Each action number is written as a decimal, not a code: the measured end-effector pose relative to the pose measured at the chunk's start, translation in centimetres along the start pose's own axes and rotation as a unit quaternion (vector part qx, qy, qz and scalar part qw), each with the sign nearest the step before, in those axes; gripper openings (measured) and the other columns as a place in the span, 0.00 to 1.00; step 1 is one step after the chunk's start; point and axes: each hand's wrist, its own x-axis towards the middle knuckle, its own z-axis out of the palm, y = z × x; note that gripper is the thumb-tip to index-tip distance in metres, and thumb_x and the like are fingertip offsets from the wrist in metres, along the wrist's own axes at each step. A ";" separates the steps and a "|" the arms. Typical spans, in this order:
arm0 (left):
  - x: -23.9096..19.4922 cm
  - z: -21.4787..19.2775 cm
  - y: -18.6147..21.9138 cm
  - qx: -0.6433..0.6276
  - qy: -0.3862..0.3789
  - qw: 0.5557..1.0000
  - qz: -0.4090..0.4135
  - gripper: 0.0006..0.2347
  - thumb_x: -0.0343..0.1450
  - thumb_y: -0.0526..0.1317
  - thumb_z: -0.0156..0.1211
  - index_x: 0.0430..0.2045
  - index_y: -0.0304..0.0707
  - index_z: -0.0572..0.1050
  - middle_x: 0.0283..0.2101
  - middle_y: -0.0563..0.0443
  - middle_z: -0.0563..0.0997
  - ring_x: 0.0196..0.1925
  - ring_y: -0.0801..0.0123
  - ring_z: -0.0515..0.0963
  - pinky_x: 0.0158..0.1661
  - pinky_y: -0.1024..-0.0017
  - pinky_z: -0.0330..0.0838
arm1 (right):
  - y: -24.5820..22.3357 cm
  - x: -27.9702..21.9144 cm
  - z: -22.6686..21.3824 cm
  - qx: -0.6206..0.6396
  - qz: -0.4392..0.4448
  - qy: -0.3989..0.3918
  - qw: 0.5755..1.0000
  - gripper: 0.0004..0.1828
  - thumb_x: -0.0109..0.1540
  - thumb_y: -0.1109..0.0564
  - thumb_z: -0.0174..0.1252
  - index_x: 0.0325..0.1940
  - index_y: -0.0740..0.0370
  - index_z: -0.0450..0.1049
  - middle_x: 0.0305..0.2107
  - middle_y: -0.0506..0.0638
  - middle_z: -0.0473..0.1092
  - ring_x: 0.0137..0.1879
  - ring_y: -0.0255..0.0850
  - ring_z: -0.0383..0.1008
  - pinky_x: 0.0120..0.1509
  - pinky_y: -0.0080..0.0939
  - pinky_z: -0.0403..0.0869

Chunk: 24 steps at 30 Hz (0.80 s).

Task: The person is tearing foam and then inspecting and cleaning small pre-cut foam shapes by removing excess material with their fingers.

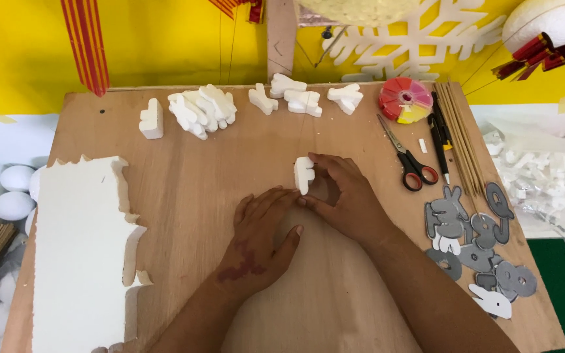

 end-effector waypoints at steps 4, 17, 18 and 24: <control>0.0 -0.3 0.3 -0.005 -0.018 1.000 -0.017 0.20 0.73 0.42 0.50 0.60 0.40 0.68 0.65 0.48 0.73 0.73 0.59 0.63 0.70 0.53 0.36 | 0.3 0.0 0.2 0.013 0.029 0.005 0.999 0.43 0.53 0.48 0.72 0.70 0.52 0.65 0.54 0.49 0.71 0.63 0.39 0.69 0.69 0.42 0.67; -0.2 0.6 -0.7 0.030 -0.009 0.999 -0.008 0.22 0.72 0.42 0.52 0.63 0.36 0.66 0.67 0.45 0.71 0.74 0.59 0.62 0.71 0.50 0.34 | 0.7 0.0 0.3 -0.013 -0.022 0.003 1.000 0.39 0.55 0.49 0.71 0.69 0.53 0.65 0.58 0.48 0.70 0.62 0.41 0.67 0.67 0.43 0.67; -0.2 0.6 -0.7 0.026 -0.015 0.999 -0.012 0.23 0.72 0.42 0.52 0.64 0.36 0.65 0.67 0.45 0.70 0.74 0.59 0.61 0.71 0.50 0.33 | 0.9 0.0 0.3 -0.018 -0.036 0.008 0.999 0.39 0.56 0.48 0.71 0.69 0.54 0.65 0.58 0.48 0.70 0.62 0.42 0.67 0.67 0.44 0.67; -0.1 0.4 -0.5 0.021 -0.023 0.999 -0.023 0.24 0.72 0.43 0.51 0.64 0.37 0.65 0.68 0.47 0.70 0.74 0.60 0.60 0.70 0.50 0.32 | 0.7 0.0 0.4 -0.007 -0.015 0.004 1.000 0.41 0.55 0.48 0.71 0.70 0.53 0.65 0.60 0.49 0.69 0.66 0.42 0.65 0.70 0.44 0.65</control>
